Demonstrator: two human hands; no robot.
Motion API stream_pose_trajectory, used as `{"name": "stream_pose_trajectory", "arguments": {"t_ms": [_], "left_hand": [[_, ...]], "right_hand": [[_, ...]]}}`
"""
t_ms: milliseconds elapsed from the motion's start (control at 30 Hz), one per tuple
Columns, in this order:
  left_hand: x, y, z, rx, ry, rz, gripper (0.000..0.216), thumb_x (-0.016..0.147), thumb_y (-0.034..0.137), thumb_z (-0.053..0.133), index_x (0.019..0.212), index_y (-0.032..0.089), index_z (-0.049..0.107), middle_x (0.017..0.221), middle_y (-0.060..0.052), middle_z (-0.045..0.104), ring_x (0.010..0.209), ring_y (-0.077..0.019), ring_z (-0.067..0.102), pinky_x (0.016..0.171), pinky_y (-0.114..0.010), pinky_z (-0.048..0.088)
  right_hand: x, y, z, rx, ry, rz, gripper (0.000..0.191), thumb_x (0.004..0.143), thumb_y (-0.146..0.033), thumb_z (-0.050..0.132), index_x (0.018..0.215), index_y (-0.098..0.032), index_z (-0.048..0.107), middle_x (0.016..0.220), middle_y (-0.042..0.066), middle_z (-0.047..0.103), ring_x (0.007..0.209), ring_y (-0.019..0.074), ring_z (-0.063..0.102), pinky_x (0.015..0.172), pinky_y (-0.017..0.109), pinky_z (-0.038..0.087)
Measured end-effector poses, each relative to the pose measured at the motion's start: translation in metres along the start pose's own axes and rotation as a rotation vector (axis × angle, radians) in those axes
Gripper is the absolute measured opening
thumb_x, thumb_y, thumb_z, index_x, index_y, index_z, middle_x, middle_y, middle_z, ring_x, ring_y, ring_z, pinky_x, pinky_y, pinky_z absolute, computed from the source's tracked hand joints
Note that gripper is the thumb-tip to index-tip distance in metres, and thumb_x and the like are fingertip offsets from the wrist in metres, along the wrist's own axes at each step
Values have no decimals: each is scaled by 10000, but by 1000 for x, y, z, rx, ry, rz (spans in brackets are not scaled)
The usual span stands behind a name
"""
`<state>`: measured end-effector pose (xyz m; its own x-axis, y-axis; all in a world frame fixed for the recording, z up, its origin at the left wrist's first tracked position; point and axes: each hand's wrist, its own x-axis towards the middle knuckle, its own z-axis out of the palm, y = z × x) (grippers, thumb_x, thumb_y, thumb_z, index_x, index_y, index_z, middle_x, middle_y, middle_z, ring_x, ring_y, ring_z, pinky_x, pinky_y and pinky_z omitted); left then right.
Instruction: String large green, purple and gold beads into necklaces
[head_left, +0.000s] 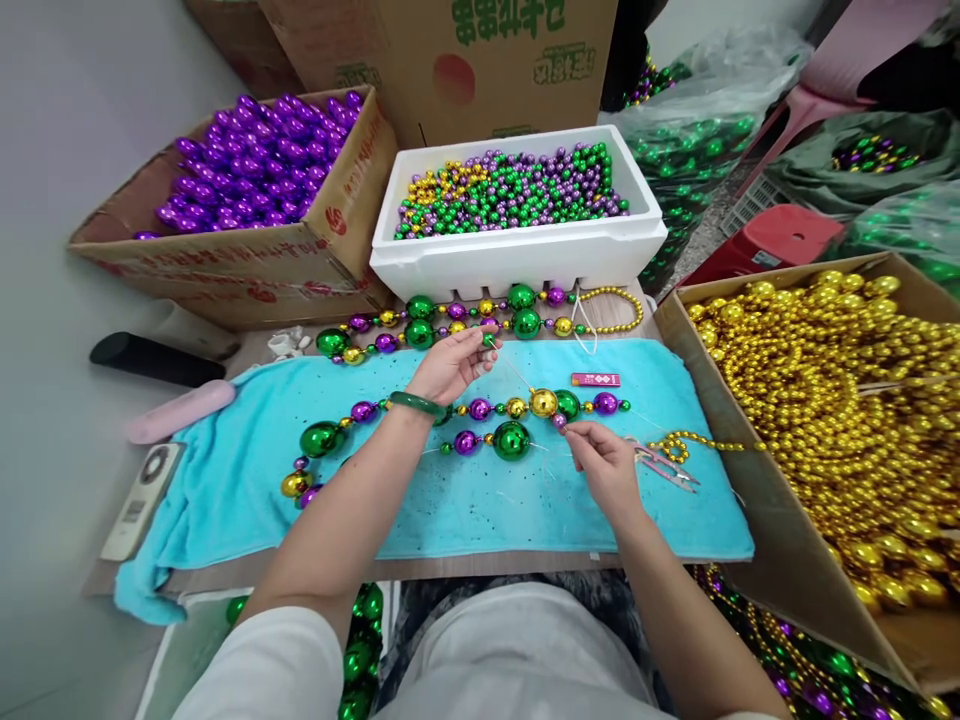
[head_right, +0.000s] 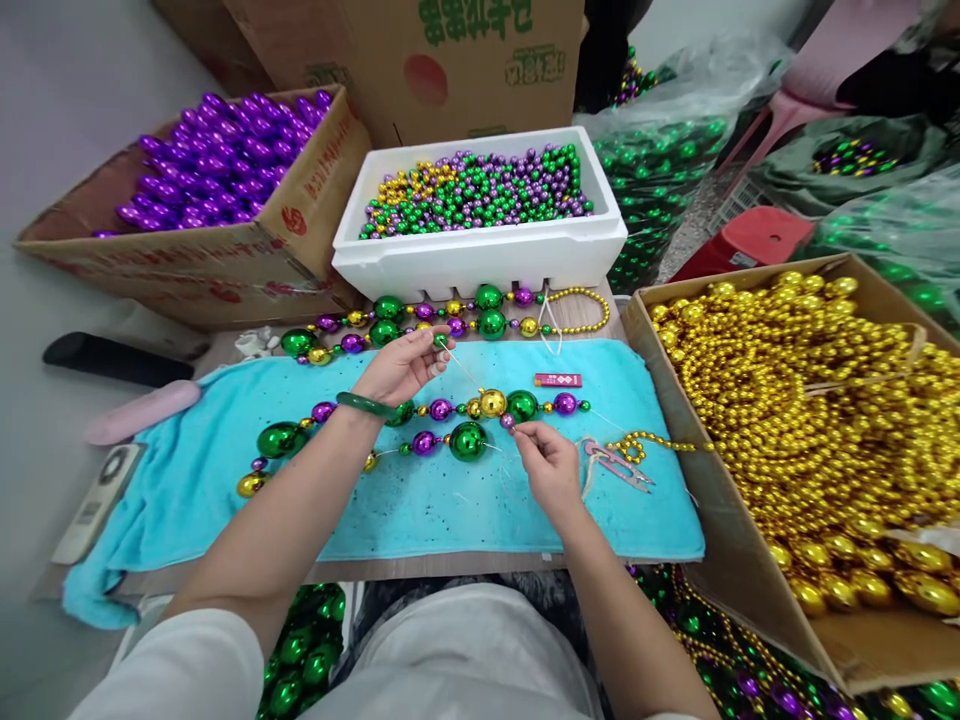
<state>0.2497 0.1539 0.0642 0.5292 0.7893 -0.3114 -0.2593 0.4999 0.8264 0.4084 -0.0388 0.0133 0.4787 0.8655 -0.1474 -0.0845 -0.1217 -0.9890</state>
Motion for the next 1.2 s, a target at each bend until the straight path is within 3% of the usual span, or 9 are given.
{"name": "stream_pose_trajectory", "arguments": {"t_ms": [500, 767, 933, 1100, 1200], "left_hand": [[-4, 2, 2, 14, -4, 29, 164, 840, 172, 650, 989, 120, 695, 834, -66, 699, 667, -91, 636, 602, -196, 514], [-14, 6, 10, 134, -9, 119, 353, 680, 126, 767, 1015, 162, 664, 793, -21, 693, 665, -105, 627, 608, -224, 489], [-30, -7, 23, 283, -60, 113, 133, 710, 233, 766, 722, 146, 666, 759, -37, 680, 629, -96, 579, 595, -228, 474], [-55, -7, 43, 382, -21, 248, 117, 791, 244, 712, 722, 155, 680, 753, -37, 681, 651, -99, 582, 597, -212, 476], [-73, 3, 61, 370, -12, 282, 87, 808, 164, 690, 729, 139, 663, 702, -26, 647, 650, -103, 601, 586, -206, 473]], "right_hand": [[0, -2, 0, -15, -7, 2, 244, 714, -416, 642, 734, -174, 662, 476, -46, 433, 440, 87, 359, 435, 232, 274], [4, -6, -1, -85, -54, -19, 252, 746, -422, 626, 737, -172, 648, 480, -49, 424, 448, 90, 366, 445, 236, 279], [0, -10, 7, -57, -101, -13, 259, 755, -436, 611, 773, -178, 608, 481, -51, 462, 451, 96, 418, 457, 233, 324], [-3, -12, -5, -193, -195, -1, 277, 743, -417, 645, 862, -167, 652, 599, -10, 597, 502, 102, 483, 496, 240, 379], [-6, -28, -19, -328, -163, -57, 291, 740, -385, 693, 939, -173, 702, 753, 18, 661, 532, 87, 463, 498, 235, 372]]}}
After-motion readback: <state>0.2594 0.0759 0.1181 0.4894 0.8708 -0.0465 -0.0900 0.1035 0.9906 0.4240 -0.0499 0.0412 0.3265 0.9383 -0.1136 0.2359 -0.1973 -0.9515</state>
